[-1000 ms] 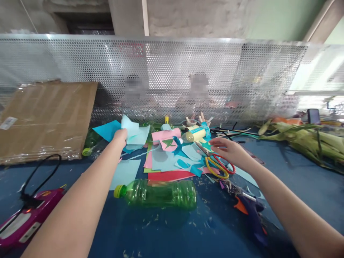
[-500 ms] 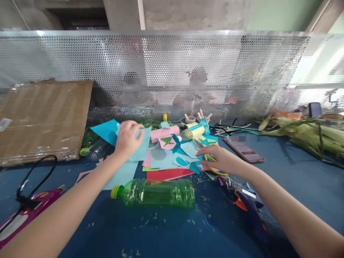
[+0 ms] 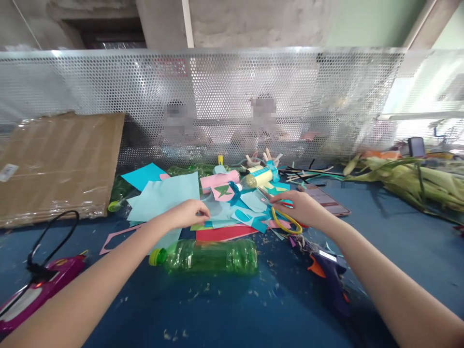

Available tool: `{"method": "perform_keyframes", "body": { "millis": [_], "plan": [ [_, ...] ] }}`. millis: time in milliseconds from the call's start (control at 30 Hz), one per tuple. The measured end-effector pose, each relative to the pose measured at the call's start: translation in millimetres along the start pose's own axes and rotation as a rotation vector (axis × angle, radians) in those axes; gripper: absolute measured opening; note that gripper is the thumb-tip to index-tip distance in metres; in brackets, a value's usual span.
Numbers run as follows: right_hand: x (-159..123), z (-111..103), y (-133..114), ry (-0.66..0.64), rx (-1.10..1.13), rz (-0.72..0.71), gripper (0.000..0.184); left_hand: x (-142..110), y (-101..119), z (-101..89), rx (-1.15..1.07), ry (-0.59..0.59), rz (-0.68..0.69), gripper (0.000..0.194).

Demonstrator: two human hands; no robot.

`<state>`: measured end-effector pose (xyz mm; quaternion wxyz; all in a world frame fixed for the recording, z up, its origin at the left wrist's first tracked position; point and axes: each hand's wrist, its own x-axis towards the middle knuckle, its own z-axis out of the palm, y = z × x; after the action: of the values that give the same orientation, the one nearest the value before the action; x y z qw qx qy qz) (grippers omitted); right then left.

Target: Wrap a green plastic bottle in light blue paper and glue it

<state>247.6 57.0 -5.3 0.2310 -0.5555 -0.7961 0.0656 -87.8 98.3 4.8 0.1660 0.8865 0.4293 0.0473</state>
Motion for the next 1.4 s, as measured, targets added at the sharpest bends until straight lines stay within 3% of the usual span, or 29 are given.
{"method": "perform_keyframes", "body": {
  "millis": [200, 367, 467, 633, 833, 933, 967, 1067, 1133, 1267, 1400],
  "plan": [
    [7.9, 8.8, -10.5, -0.018, 0.025, -0.020, 0.025, 1.1, 2.7, 3.4, -0.066, 0.259, -0.043, 0.025],
    [37.0, 32.4, -36.1, -0.105, -0.027, -0.158, 0.048, 7.1, 8.3, 4.1, -0.097, 0.364, -0.020, 0.024],
    [52.6, 47.3, -40.2, -0.148, -0.102, -0.202, 0.042, 10.2, 10.0, 1.5, -0.100, 0.403, -0.004, 0.020],
    [52.0, 55.7, -23.3, -0.159, -0.183, -0.163, 0.034, 9.0, 12.8, -5.3, -0.103, 0.432, 0.041, 0.019],
    [49.8, 54.0, -29.9, -0.037, -0.129, -0.164, 0.054, 18.1, 20.6, -7.5, -0.073, 0.487, 0.054, 0.020],
    [61.1, 57.0, -44.9, -0.003, -0.073, -0.181, 0.029, 26.6, 18.7, -10.4, -0.038, 0.485, 0.039, 0.021],
    [65.1, 57.9, -48.7, 0.008, -0.056, -0.174, 0.022, 28.7, 15.7, -12.2, -0.018, 0.481, 0.029, 0.026],
    [73.7, 58.0, -53.6, 0.051, 0.004, -0.118, 0.019, 31.3, -0.6, -18.6, 0.073, 0.441, -0.037, 0.080],
    [75.8, 55.5, -52.1, 0.085, 0.062, -0.072, 0.021, 31.7, -14.6, -22.0, 0.142, 0.395, -0.111, 0.100],
    [77.2, 47.2, -44.8, 0.169, 0.208, -0.018, 0.021, 36.0, -35.0, -24.2, 0.242, 0.357, -0.246, 0.087],
    [81.8, 41.3, -38.3, 0.286, 0.340, 0.028, 0.022, 46.7, -40.0, -25.5, 0.295, 0.374, -0.292, 0.072]
  ]
}}
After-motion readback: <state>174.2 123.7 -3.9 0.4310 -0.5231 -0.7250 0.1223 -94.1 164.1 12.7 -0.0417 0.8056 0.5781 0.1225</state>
